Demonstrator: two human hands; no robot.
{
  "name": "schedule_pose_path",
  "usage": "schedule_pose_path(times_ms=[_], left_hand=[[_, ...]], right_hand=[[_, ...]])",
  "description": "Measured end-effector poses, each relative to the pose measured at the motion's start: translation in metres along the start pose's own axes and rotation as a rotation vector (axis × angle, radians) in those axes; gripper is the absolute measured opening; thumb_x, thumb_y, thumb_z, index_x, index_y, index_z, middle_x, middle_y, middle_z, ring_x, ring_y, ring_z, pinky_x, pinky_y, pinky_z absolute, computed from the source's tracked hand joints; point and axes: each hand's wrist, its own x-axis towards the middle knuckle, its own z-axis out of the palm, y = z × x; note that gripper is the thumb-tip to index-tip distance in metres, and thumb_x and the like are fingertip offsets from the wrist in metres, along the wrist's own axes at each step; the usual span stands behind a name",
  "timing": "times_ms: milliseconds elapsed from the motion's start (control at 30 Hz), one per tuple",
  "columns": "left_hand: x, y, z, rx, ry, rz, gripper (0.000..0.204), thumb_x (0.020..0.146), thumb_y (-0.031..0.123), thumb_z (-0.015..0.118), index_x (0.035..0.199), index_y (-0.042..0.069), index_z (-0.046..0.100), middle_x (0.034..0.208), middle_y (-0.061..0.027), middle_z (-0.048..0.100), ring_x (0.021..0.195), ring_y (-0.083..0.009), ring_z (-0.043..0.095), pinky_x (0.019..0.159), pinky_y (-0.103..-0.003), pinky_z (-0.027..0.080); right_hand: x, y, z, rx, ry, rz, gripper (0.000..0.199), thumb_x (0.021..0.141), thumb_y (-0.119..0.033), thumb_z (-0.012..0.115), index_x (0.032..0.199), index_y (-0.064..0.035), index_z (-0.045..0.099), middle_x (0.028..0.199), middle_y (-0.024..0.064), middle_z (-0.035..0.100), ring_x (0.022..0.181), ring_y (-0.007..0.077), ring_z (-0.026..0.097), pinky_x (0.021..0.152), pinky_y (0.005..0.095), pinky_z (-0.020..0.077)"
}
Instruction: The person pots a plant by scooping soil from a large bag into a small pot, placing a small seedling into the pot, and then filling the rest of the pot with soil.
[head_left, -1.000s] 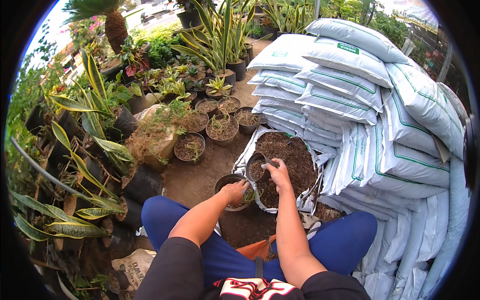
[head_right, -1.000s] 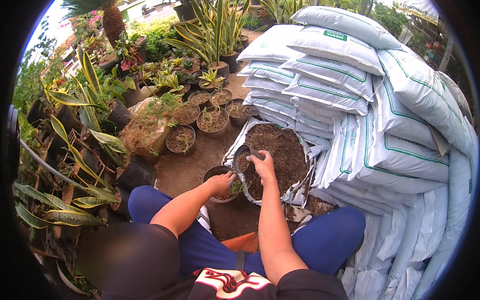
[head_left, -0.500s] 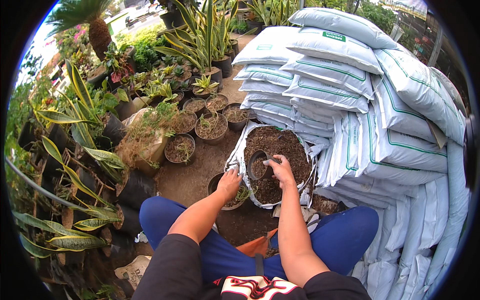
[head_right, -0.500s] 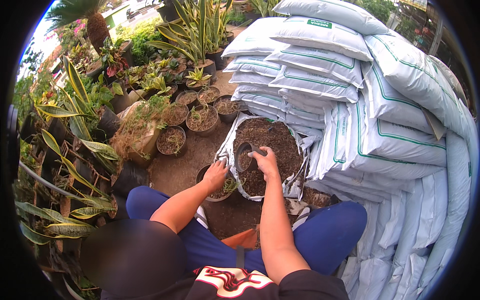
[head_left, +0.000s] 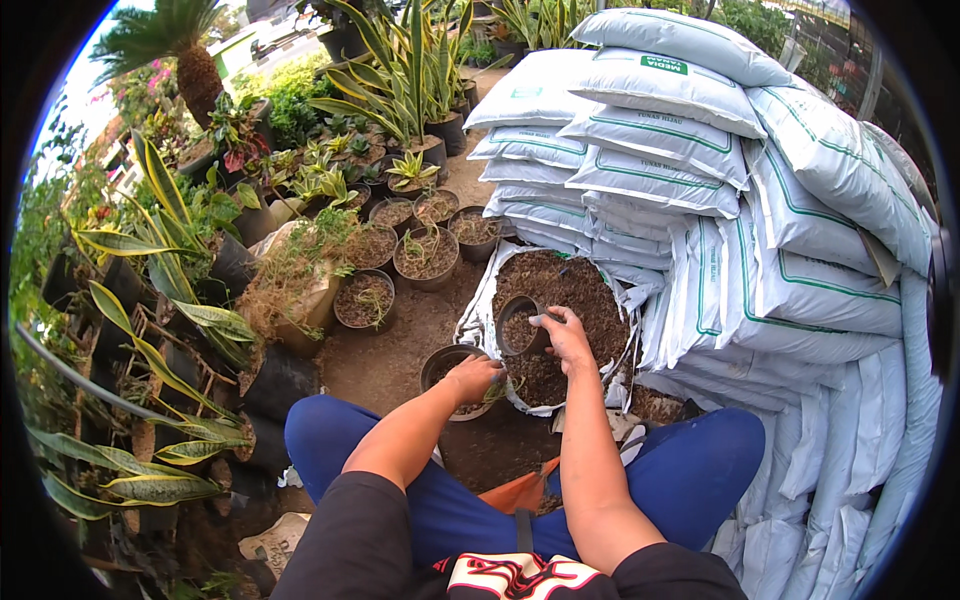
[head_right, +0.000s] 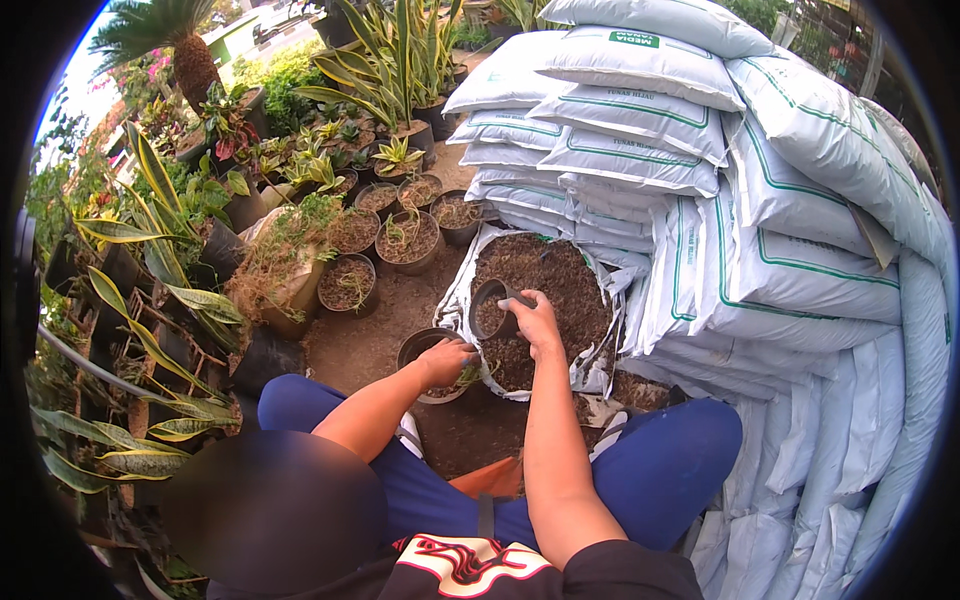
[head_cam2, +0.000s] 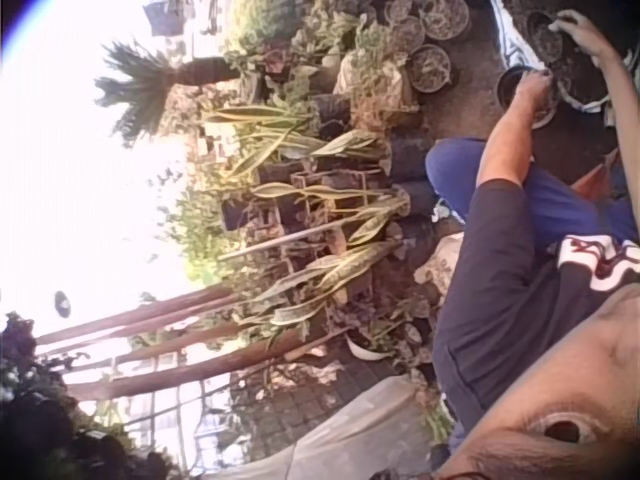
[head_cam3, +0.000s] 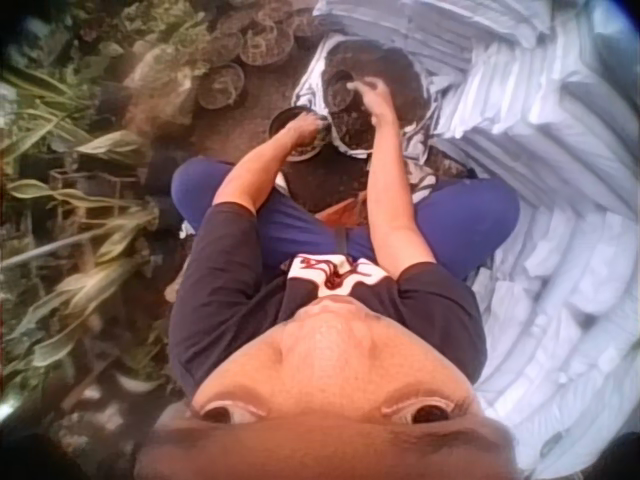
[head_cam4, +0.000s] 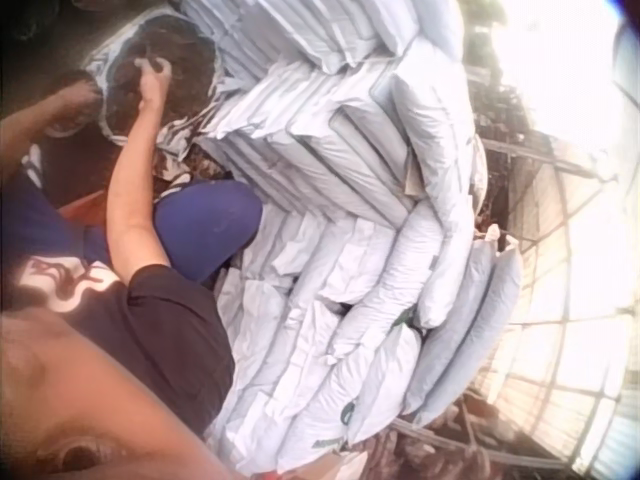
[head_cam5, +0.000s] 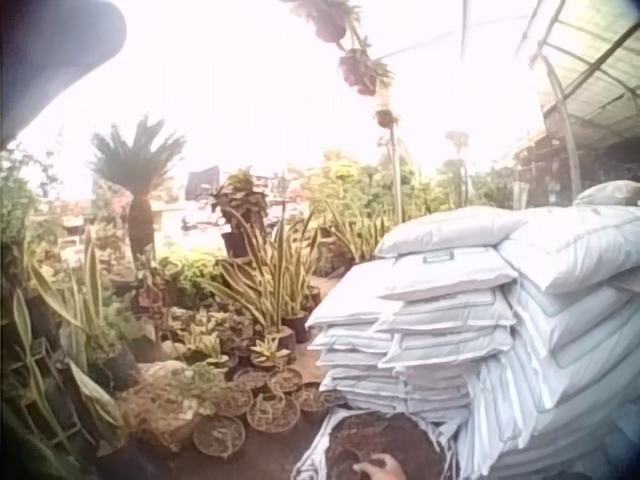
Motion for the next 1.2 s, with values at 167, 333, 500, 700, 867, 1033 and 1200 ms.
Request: schedule_pose_path(times_ms=[167, 333, 500, 700, 867, 1033, 1200], left_hand=[[-0.007, -0.003, 0.006, 0.034, 0.017, 0.106, 0.057, 0.081, 0.0, 0.062, 0.136, 0.014, 0.062, 0.133, -0.0077, 0.063, 0.13, -0.0304, 0.053, 0.107, -0.043, 0.044], [-0.006, 0.013, 0.0, 0.052, -0.01, 0.074, 0.064, 0.082, 0.001, 0.062, 0.145, 0.013, 0.053, 0.133, -0.0085, 0.065, 0.132, -0.03, 0.053, 0.108, -0.044, 0.043], [-0.007, 0.012, 0.008, -0.036, 0.058, 0.074, 0.064, 0.088, 0.009, 0.063, 0.15, 0.011, 0.045, 0.126, -0.0119, 0.067, 0.124, -0.0319, 0.058, 0.105, -0.045, 0.045], [0.006, 0.01, 0.026, -0.014, 0.059, 0.083, 0.04, 0.089, 0.008, 0.061, 0.129, 0.006, 0.064, 0.128, -0.0157, 0.064, 0.12, -0.0338, 0.061, 0.102, -0.045, 0.049], [0.014, 0.007, 0.025, 0.04, 0.011, 0.076, 0.024, 0.086, 0.003, 0.06, 0.107, 0.003, 0.073, 0.131, -0.0139, 0.062, 0.121, -0.0339, 0.06, 0.103, -0.043, 0.051], [0.011, 0.009, 0.02, 0.02, 0.072, 0.136, 0.032, 0.085, 0.002, 0.059, 0.116, 0.003, 0.068, 0.126, -0.0143, 0.065, 0.117, -0.0362, 0.062, 0.101, -0.044, 0.052], [0.009, 0.013, 0.01, -0.129, 0.094, 0.038, 0.031, 0.085, 0.006, 0.064, 0.115, 0.006, 0.068, 0.114, -0.0154, 0.069, 0.117, -0.0364, 0.063, 0.099, -0.045, 0.052]], right_hand=[[-0.003, 0.002, 0.008, 0.043, 0.002, 0.012, 0.069, 0.074, -0.031, 0.085, 0.132, -0.009, 0.056, 0.111, 0.0111, 0.069, 0.09, 0.0216, 0.067, 0.073, 0.0385, 0.0501], [0.002, 0.009, 0.004, 0.029, 0.028, 0.019, 0.069, 0.075, -0.031, 0.085, 0.133, -0.0094, 0.055, 0.108, 0.0104, 0.069, 0.087, 0.0204, 0.067, 0.07, 0.0374, 0.0496], [-0.001, 0.014, -0.001, 0.021, 0.035, 0.064, 0.071, 0.074, -0.031, 0.085, 0.135, -0.0087, 0.054, 0.107, 0.0095, 0.069, 0.086, 0.0194, 0.067, 0.068, 0.0357, 0.0484], [-0.005, 0.014, -0.004, 0.021, 0.043, 0.067, 0.071, 0.075, -0.033, 0.085, 0.135, -0.0103, 0.054, 0.109, 0.0089, 0.068, 0.088, 0.0194, 0.066, 0.069, 0.0361, 0.0481], [-0.008, 0.01, -0.007, -0.006, 0.049, 0.089, 0.068, 0.077, -0.034, 0.085, 0.134, -0.0121, 0.055, 0.121, 0.0099, 0.062, 0.097, 0.0216, 0.061, 0.074, 0.038, 0.0486], [-0.006, 0.014, -0.019, 0.003, 0.045, 0.12, 0.061, 0.081, -0.034, 0.083, 0.131, -0.0143, 0.055, 0.139, 0.0104, 0.054, 0.111, 0.0246, 0.055, 0.081, 0.0406, 0.049], [-0.002, 0.019, -0.021, 0.008, 0.073, 0.085, 0.073, 0.075, -0.035, 0.085, 0.136, -0.0116, 0.054, 0.115, 0.0096, 0.064, 0.094, 0.0219, 0.061, 0.072, 0.0383, 0.0491]])
